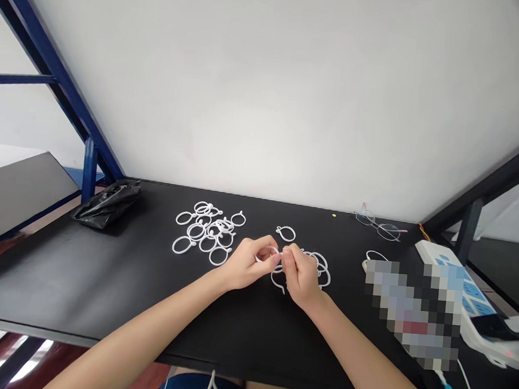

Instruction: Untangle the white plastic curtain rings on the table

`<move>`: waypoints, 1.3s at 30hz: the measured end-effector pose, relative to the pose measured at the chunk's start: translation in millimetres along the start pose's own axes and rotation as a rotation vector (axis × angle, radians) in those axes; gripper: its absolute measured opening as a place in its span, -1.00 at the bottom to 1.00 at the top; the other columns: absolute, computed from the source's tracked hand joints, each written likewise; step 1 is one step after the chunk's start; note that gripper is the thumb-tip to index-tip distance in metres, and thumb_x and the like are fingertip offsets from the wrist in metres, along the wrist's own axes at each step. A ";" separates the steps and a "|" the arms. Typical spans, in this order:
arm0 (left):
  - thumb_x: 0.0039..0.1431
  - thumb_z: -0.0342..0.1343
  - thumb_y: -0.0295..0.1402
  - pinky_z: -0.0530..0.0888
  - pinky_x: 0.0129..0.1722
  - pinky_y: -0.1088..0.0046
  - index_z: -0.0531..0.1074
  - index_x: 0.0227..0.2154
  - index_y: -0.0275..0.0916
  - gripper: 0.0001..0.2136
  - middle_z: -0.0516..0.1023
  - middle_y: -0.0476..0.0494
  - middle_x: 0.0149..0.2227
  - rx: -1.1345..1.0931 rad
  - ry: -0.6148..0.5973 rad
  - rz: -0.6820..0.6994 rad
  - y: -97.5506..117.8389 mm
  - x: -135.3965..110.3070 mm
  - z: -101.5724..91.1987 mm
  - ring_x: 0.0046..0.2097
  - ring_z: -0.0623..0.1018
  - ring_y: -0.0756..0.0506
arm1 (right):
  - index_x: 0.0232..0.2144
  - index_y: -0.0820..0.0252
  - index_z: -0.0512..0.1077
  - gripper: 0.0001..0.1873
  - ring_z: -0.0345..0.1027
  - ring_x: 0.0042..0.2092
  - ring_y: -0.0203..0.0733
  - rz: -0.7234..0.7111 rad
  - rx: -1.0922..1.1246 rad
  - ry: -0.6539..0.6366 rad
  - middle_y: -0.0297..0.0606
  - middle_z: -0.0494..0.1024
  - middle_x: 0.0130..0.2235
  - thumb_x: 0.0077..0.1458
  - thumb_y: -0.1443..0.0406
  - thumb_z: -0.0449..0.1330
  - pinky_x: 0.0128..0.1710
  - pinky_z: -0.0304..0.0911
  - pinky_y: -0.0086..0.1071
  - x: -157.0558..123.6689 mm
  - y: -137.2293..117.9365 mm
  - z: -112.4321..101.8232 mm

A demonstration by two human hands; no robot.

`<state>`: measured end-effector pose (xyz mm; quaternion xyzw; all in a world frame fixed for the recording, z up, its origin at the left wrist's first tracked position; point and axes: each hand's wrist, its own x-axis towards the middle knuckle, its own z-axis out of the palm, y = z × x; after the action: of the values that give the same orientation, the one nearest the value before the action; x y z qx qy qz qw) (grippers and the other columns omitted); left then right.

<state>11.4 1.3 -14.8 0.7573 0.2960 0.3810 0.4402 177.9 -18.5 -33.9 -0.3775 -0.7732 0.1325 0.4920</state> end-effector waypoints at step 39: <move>0.25 0.02 -0.11 0.35 -0.12 0.24 0.44 -0.28 -0.29 -0.69 0.51 -0.23 -0.24 1.150 0.245 -0.237 -42.8 6.8 -86.1 -0.12 0.48 -0.25 | -0.39 0.15 0.46 -0.87 0.38 -0.19 -0.09 0.379 -0.295 -0.115 -0.25 0.52 -0.29 0.06 0.21 0.18 -0.18 0.26 -0.22 50.3 42.1 -33.1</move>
<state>-61.8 63.3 -23.1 0.7865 0.5857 0.1922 -0.0381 213.9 40.5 -9.0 -0.5754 -0.7263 0.1293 0.3531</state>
